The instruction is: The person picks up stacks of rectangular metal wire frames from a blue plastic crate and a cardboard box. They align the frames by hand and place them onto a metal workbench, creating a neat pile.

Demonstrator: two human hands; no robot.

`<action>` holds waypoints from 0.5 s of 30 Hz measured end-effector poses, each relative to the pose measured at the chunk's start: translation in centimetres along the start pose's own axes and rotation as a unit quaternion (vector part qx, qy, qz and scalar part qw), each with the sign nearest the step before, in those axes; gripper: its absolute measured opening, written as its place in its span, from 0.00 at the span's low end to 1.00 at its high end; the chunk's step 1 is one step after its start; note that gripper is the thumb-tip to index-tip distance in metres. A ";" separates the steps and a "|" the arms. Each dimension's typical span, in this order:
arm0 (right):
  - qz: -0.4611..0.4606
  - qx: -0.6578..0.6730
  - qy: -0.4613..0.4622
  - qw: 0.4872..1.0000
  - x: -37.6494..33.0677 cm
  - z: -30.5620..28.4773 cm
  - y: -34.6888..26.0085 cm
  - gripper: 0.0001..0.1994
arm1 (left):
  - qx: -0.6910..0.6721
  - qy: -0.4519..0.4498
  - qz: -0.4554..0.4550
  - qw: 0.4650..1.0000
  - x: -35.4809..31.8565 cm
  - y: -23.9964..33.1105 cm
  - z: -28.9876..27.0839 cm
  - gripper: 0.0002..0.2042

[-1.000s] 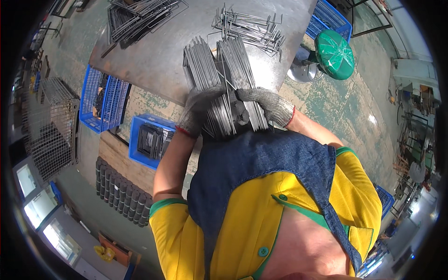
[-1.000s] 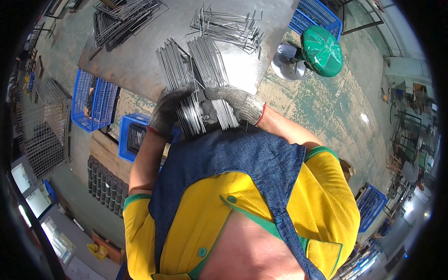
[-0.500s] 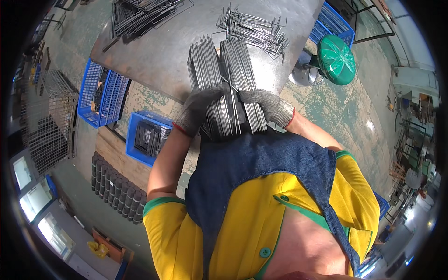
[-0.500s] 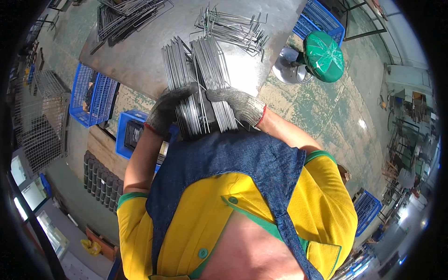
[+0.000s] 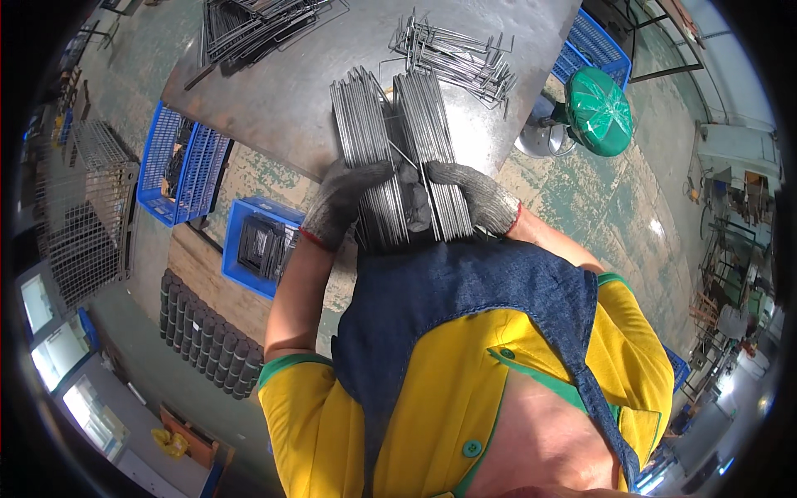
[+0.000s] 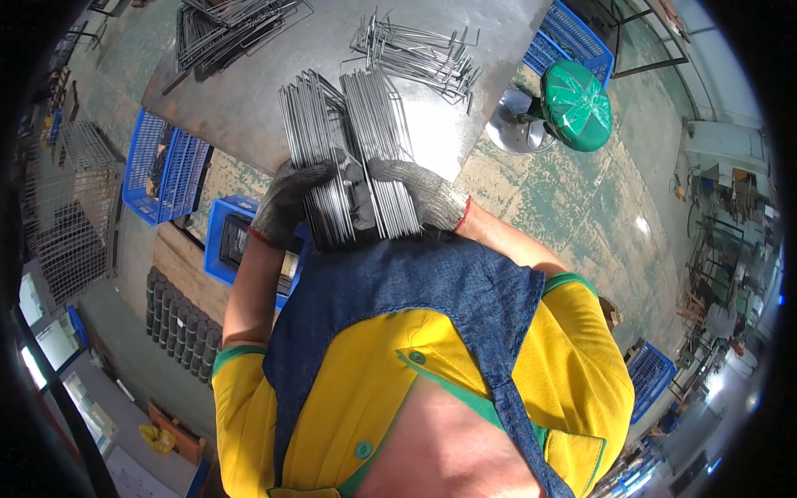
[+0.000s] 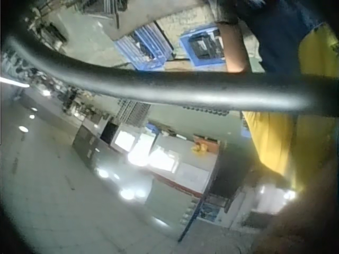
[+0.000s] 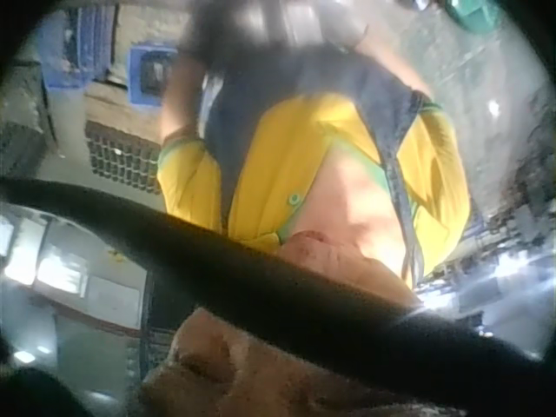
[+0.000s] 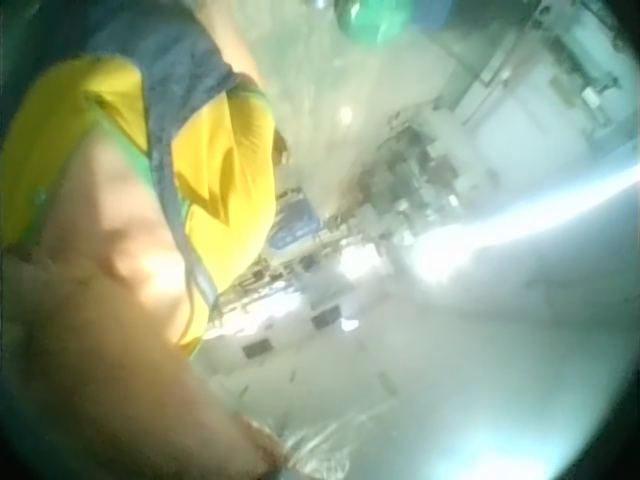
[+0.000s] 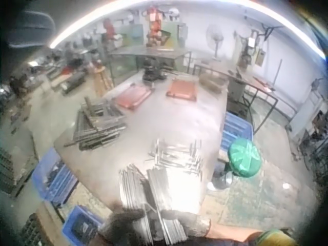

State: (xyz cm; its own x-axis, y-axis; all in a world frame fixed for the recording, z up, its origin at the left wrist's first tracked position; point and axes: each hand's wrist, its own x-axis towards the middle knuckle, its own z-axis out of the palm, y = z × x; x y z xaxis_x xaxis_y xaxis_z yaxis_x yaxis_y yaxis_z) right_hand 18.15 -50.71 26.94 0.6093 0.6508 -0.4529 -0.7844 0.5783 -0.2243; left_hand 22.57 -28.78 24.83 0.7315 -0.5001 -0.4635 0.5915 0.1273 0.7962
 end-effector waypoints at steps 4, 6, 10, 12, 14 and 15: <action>-0.011 -0.036 0.006 0.999 0.1 0.6 0.1 0.15 | 0.038 0.025 0.033 0.998 0.1 -0.9 -0.5 0.12; -0.002 -0.036 0.040 0.999 -0.3 1.6 -0.1 0.15 | 0.056 0.020 0.060 0.996 0.4 -1.8 -0.9 0.12; -0.013 -0.059 0.042 0.997 0.0 1.0 0.0 0.15 | 0.292 -0.009 0.204 0.935 0.2 -1.4 -0.6 0.12; -0.014 -0.055 0.081 0.995 0.2 0.7 0.1 0.15 | 0.282 0.000 0.226 0.932 0.2 -1.6 -0.2 0.12; -0.004 -0.041 0.012 0.999 0.2 0.1 0.1 0.14 | 0.324 0.000 0.234 0.917 -0.2 -0.6 0.7 0.12; 0.002 -0.035 -0.023 0.999 0.2 -0.2 0.0 0.14 | 0.312 0.006 0.206 0.928 -0.7 0.2 1.3 0.12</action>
State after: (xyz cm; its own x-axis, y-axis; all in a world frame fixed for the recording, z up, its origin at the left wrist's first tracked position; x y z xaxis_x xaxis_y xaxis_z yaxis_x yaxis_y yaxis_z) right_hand 18.24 -50.64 26.65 0.6101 0.6751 -0.4147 -0.7916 0.5416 -0.2829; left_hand 21.73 -29.50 25.79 0.8577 -0.5092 -0.0719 -0.0472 -0.2173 0.9750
